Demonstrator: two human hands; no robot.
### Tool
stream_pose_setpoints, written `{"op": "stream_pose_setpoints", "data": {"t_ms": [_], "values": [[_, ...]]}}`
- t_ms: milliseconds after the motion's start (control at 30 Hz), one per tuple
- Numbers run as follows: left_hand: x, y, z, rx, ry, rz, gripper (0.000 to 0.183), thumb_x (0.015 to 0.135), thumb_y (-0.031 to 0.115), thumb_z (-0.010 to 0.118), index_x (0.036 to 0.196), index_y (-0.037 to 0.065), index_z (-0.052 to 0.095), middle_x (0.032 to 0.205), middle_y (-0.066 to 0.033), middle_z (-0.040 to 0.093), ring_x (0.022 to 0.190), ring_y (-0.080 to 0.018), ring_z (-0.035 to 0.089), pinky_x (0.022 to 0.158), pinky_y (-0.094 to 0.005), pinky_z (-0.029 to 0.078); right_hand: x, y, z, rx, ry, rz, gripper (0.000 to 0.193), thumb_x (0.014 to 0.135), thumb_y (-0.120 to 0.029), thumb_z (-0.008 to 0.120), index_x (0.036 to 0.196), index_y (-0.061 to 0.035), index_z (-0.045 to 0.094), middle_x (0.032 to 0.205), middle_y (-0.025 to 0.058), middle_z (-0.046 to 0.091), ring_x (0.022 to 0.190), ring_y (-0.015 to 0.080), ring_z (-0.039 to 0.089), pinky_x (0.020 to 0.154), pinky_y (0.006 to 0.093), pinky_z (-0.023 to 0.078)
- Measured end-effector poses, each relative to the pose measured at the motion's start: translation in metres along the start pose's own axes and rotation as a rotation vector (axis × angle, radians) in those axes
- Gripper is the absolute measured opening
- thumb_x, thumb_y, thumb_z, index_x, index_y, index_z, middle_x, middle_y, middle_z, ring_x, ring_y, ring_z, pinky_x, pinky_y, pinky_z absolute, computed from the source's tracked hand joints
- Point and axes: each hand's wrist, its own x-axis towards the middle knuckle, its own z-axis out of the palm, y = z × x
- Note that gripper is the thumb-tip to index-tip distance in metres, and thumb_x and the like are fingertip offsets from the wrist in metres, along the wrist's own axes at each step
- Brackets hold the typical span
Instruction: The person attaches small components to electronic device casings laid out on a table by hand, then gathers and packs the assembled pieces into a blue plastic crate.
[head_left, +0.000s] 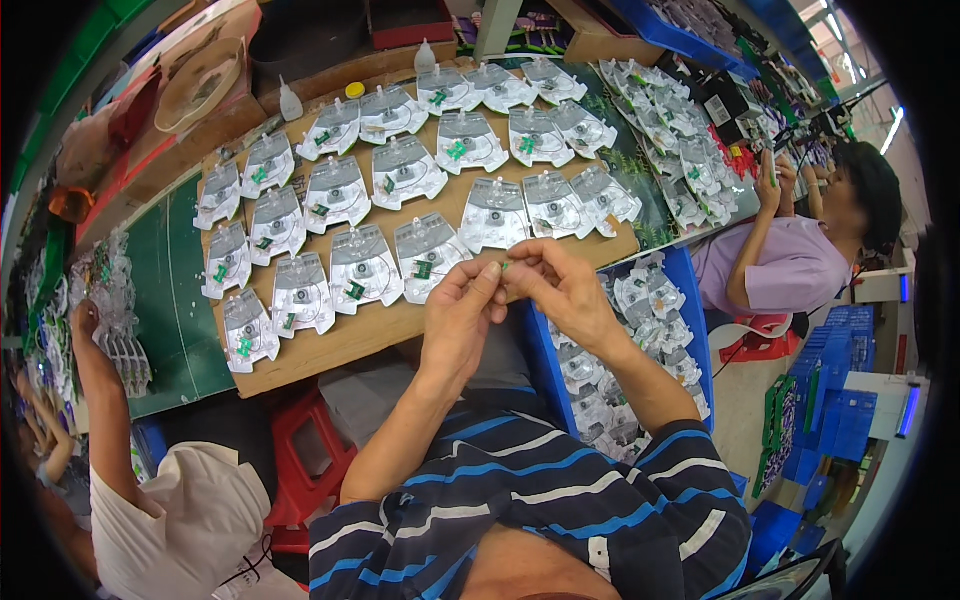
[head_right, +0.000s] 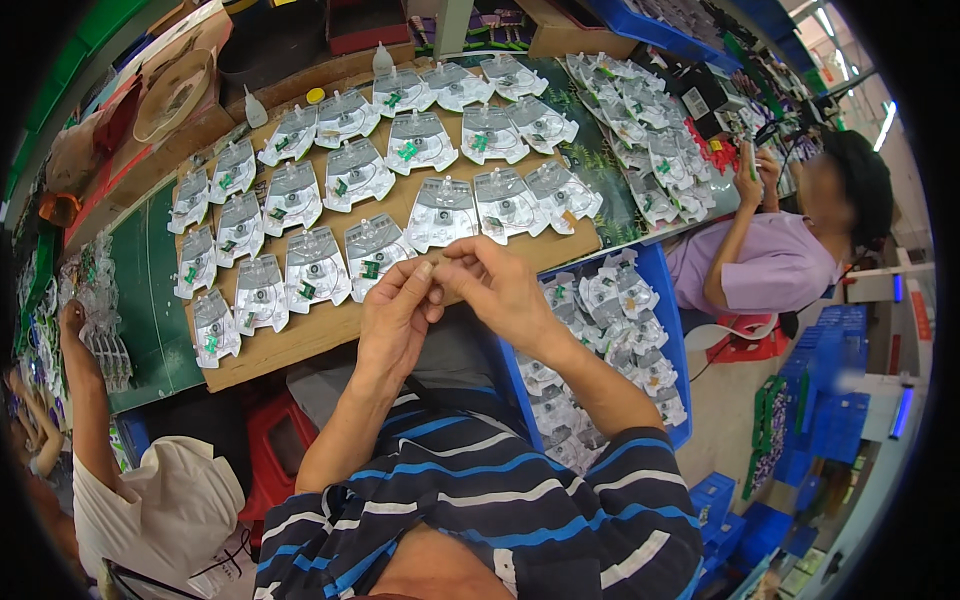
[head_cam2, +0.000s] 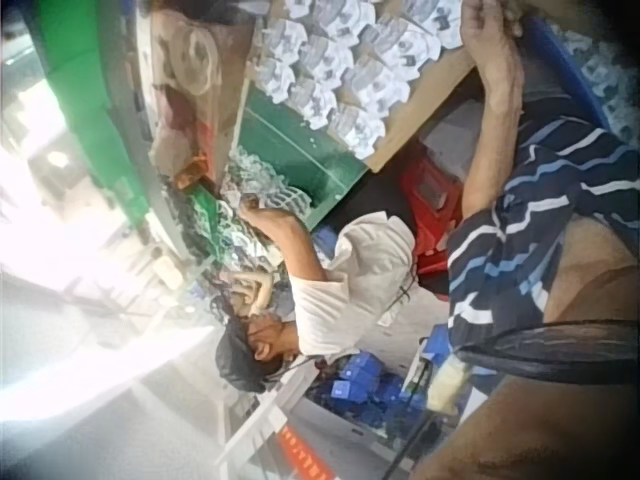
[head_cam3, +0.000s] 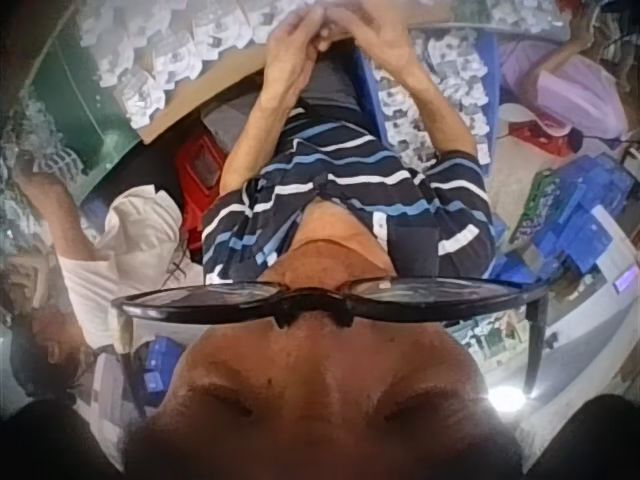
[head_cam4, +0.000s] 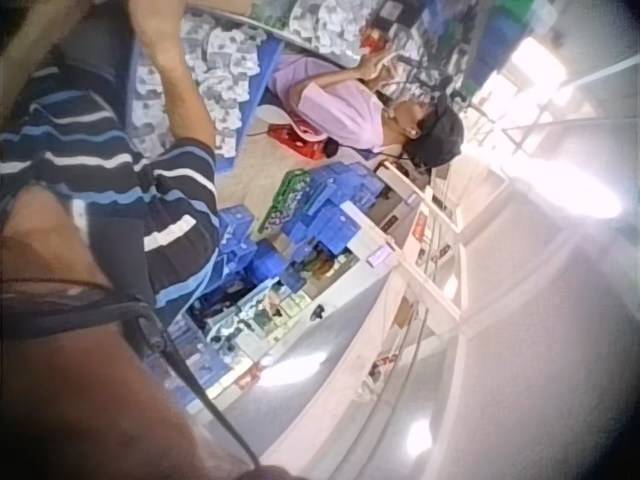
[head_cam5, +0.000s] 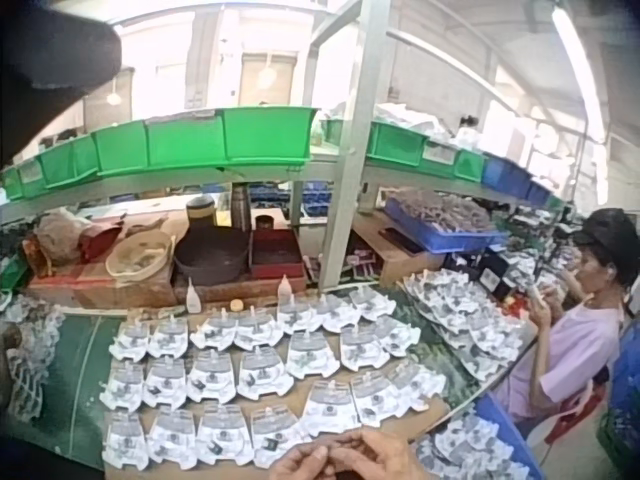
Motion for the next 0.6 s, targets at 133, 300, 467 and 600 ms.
{"op": "stream_pose_setpoints", "data": {"t_ms": [133,300,467,600], "values": [[0.000,0.003,0.003,0.173,0.050,0.025,0.019,0.098,0.015,0.067,0.108,-0.001,0.066,0.089,-0.0046,0.066,0.072,-0.0076,0.055,0.060,-0.0213,0.045,0.005,0.016,-0.011,0.170,-0.163,0.356,0.045,0.105,-0.039,0.051,0.093,0.0019,0.066,0.071,0.0028,0.064,0.054,0.0090,0.061,0.045,0.0225,0.042],[0.003,0.001,0.002,0.233,0.053,0.025,0.019,0.097,0.015,0.069,0.105,-0.001,0.066,0.086,-0.0033,0.065,0.070,-0.0069,0.054,0.058,-0.0204,0.044,0.007,0.018,-0.011,0.219,-0.175,0.348,0.046,0.105,-0.040,0.052,0.090,0.0023,0.065,0.071,0.0042,0.064,0.051,0.0084,0.059,0.041,0.0213,0.040],[0.008,0.000,0.001,0.302,0.079,0.040,0.018,0.097,0.015,0.069,0.104,0.000,0.066,0.081,-0.0023,0.064,0.066,-0.0060,0.053,0.055,-0.0199,0.042,0.007,0.021,-0.011,0.203,-0.172,0.338,0.041,0.104,-0.035,0.054,0.091,0.0020,0.065,0.073,0.0046,0.066,0.052,0.0085,0.061,0.042,0.0217,0.041],[0.010,0.002,-0.003,0.382,0.089,0.026,0.018,0.097,0.020,0.069,0.095,0.003,0.063,0.075,0.0002,0.059,0.060,-0.0043,0.049,0.051,-0.0193,0.037,0.007,0.021,-0.009,0.149,-0.147,0.299,0.033,0.102,-0.031,0.058,0.098,0.0007,0.066,0.079,0.0044,0.067,0.058,0.0079,0.063,0.045,0.0219,0.043]]}}
